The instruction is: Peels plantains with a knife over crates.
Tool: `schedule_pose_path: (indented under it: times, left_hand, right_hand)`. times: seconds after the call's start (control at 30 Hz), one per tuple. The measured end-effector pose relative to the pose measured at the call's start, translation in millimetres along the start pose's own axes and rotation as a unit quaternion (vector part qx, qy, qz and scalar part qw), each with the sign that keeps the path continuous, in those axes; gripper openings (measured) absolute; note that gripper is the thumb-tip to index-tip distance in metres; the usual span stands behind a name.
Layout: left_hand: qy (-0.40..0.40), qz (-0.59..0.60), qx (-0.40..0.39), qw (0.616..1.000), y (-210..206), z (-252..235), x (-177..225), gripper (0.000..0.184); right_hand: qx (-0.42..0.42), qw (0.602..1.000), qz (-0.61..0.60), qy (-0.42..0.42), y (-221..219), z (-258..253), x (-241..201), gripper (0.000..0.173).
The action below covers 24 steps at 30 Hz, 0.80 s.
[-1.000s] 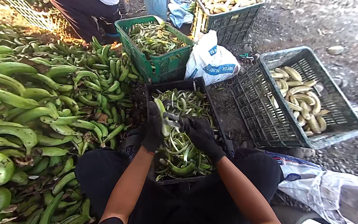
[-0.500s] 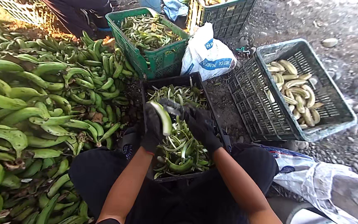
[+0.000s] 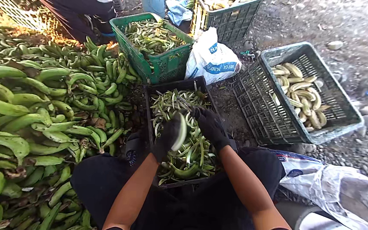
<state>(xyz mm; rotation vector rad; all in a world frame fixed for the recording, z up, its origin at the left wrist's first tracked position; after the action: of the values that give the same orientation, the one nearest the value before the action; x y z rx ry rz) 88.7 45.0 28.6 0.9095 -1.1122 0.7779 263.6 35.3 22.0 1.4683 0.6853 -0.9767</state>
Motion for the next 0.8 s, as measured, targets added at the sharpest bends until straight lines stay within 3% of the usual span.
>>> schedule_pose_path:
  times: [0.07, 0.13, 0.23, 0.3, 0.4, 0.53, 0.7, 0.77, 0.8]
  left_hand:
    - [0.010, 0.116, 0.154, 0.981, 16.9, -3.1, -10.5, 0.057]
    - [0.031, 0.112, 0.305, 0.945, 34.7, 0.4, -21.4, 0.061]
    - [0.105, -0.026, 0.375, 0.921, 47.8, 8.1, -31.8, 0.053]
    - [0.106, -0.030, 0.340, 0.934, 48.2, 6.8, -26.5, 0.052]
    - [0.021, 0.055, 0.194, 0.979, 39.6, 5.6, -8.7, 0.053]
    - [0.030, 0.016, 0.187, 0.982, 40.2, 3.5, -6.0, 0.067]
    - [-0.036, -0.144, 0.038, 0.988, 30.6, -1.1, 5.8, 0.064]
    - [-0.053, -0.245, -0.022, 0.968, 20.2, 5.9, 22.3, 0.055]
    - [-0.054, -0.237, -0.021, 0.970, 18.1, 6.8, 24.2, 0.058]
  right_hand:
    - [0.011, 0.999, 0.017, 0.026, -8.9, 12.7, -4.9, 0.050]
    - [0.016, 0.996, 0.075, 0.045, -23.2, 26.0, -12.2, 0.051]
    - [0.022, 0.990, 0.095, 0.106, -39.2, 40.1, -20.2, 0.056]
    - [0.017, 0.992, 0.089, 0.087, -38.9, 36.0, -23.1, 0.051]
    - [-0.003, 0.996, 0.085, 0.036, -25.3, 24.6, -19.9, 0.048]
    - [0.046, 0.986, 0.136, 0.087, -20.5, 29.9, -18.4, 0.061]
    - [0.023, 0.998, 0.060, 0.030, -10.4, 19.2, -11.6, 0.049]
    - [-0.010, 1.000, 0.002, 0.023, 1.3, 15.4, -7.3, 0.057]
    - [-0.020, 0.999, -0.022, 0.024, 5.1, 16.0, -6.6, 0.061]
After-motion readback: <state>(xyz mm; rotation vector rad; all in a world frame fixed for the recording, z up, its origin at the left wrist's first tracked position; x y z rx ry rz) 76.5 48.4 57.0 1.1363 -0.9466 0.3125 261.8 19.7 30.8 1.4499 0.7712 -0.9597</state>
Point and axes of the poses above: each hand's wrist, its own z-axis away from the middle knuckle, its own y-axis out of the back of the hand, x = y × z, the point moved 3 cm from there along -z, towards the middle knuckle, and after that the axes turned 12 degrees about -z, right-handed, at the moved point
